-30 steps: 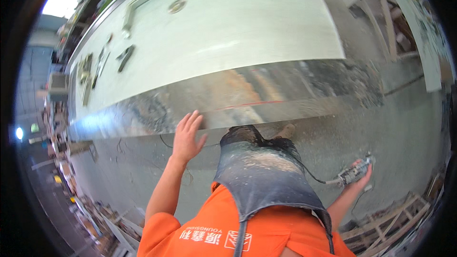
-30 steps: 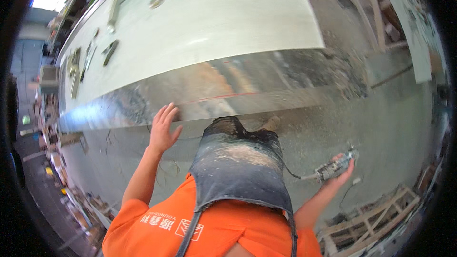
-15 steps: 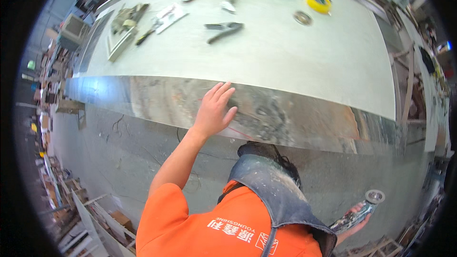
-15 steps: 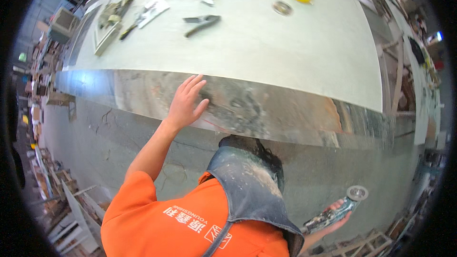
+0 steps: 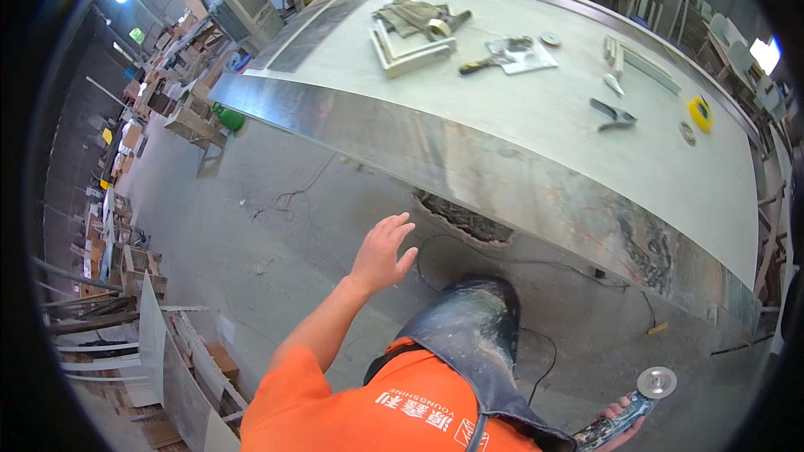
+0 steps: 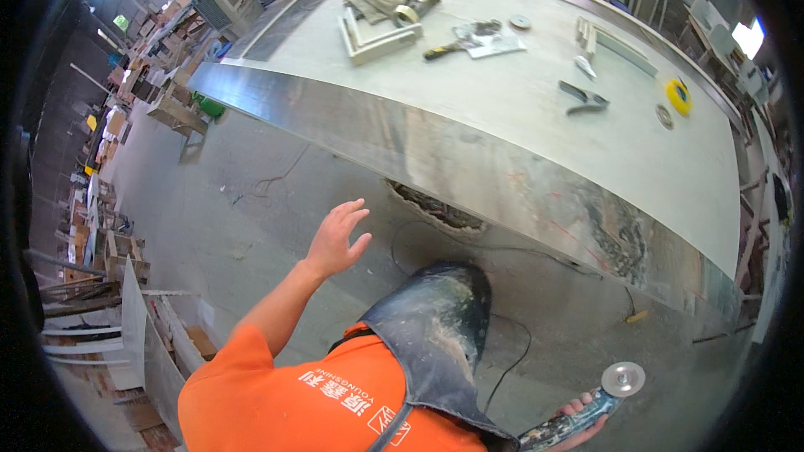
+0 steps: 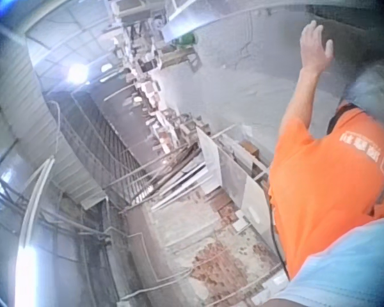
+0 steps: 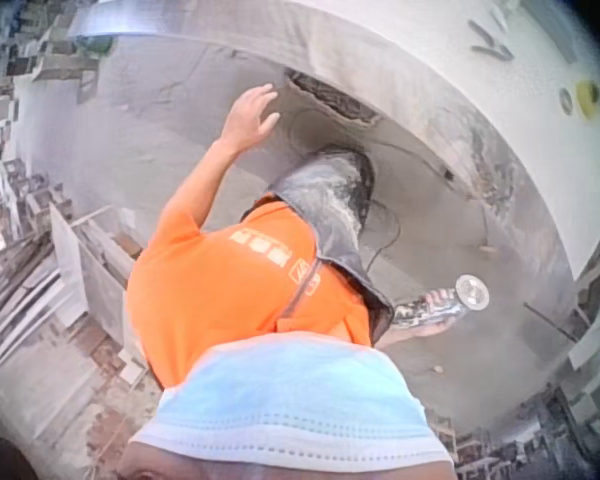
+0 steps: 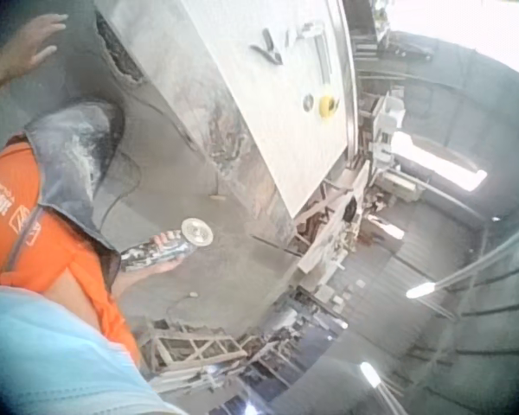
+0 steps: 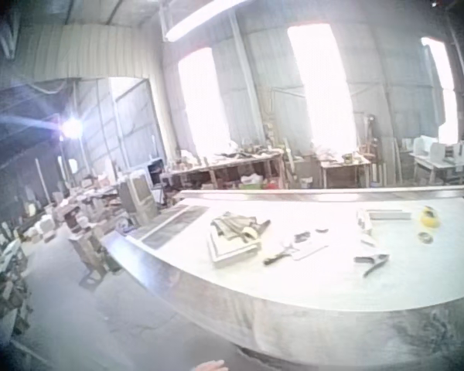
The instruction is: The person aligns and fits white trim pieces along the edges of a large marble-patterned slab on a workbench, then uses an angle grinder to smooth the slab's edge. The person handles the trim by hand and operates the grinder with both hands.
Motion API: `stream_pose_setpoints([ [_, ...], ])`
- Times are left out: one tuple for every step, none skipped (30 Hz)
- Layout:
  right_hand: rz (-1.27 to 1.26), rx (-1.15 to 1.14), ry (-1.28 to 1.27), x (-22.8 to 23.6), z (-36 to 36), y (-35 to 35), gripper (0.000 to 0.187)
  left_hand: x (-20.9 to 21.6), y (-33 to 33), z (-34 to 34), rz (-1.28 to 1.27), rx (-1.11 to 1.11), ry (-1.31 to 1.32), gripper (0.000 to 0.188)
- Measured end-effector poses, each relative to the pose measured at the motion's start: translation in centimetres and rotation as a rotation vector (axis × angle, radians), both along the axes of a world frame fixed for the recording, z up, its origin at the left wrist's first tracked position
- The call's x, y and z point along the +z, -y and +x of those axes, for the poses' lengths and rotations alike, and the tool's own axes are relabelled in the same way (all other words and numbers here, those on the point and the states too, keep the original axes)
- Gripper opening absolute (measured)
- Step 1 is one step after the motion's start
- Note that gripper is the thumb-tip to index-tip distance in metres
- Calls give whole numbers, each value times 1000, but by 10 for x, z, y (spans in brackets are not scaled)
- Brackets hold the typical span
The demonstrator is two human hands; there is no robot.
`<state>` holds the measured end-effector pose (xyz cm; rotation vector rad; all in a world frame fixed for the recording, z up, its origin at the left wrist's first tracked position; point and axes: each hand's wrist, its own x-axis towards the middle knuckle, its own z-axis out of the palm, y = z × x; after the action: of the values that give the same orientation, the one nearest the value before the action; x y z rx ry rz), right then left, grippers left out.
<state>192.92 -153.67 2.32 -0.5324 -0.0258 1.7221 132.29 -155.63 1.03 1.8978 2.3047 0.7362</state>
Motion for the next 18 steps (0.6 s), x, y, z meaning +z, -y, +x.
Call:
stream_pose_setpoints([
  [-18,27,61,3,-16,9,61,5,12,-16,7,10,16,48],
  [-44,101,117,7,-32,20,63,12,21,-37,35,14,16,48],
  [-32,100,45,6,-54,28,63,21,27,-62,62,18,15,47],
  [-24,92,-22,8,-84,41,64,24,37,-85,86,13,18,47],
  [-17,84,-91,9,-113,54,64,21,53,-107,89,22,34,46],
  [-17,110,-62,8,-135,66,67,17,72,-130,92,31,50,46],
  [10,152,-27,7,-159,74,68,12,85,-155,113,45,66,46],
  [36,195,6,5,-185,84,68,10,98,-183,128,40,51,46],
  [61,239,39,4,-213,92,69,9,112,-212,140,37,34,46],
  [60,263,66,3,-243,105,71,5,131,-242,136,31,24,46],
  [68,287,123,4,-272,112,72,-1,152,-273,147,74,39,45],
  [76,313,177,4,-300,112,73,-6,175,-304,157,118,52,45],
  [89,314,222,0,-336,120,74,-10,194,-345,173,139,55,45],
  [116,328,197,-8,-371,125,62,-14,215,-384,202,179,32,44],
  [152,350,183,-17,-408,119,64,-18,237,-425,231,220,9,44],
  [132,419,200,-6,-459,112,66,-27,284,-456,203,303,17,43],
  [84,438,264,2,-498,110,65,-33,307,-474,181,387,90,44],
  [58,437,290,7,-544,104,64,-21,318,-504,177,452,122,44],
])
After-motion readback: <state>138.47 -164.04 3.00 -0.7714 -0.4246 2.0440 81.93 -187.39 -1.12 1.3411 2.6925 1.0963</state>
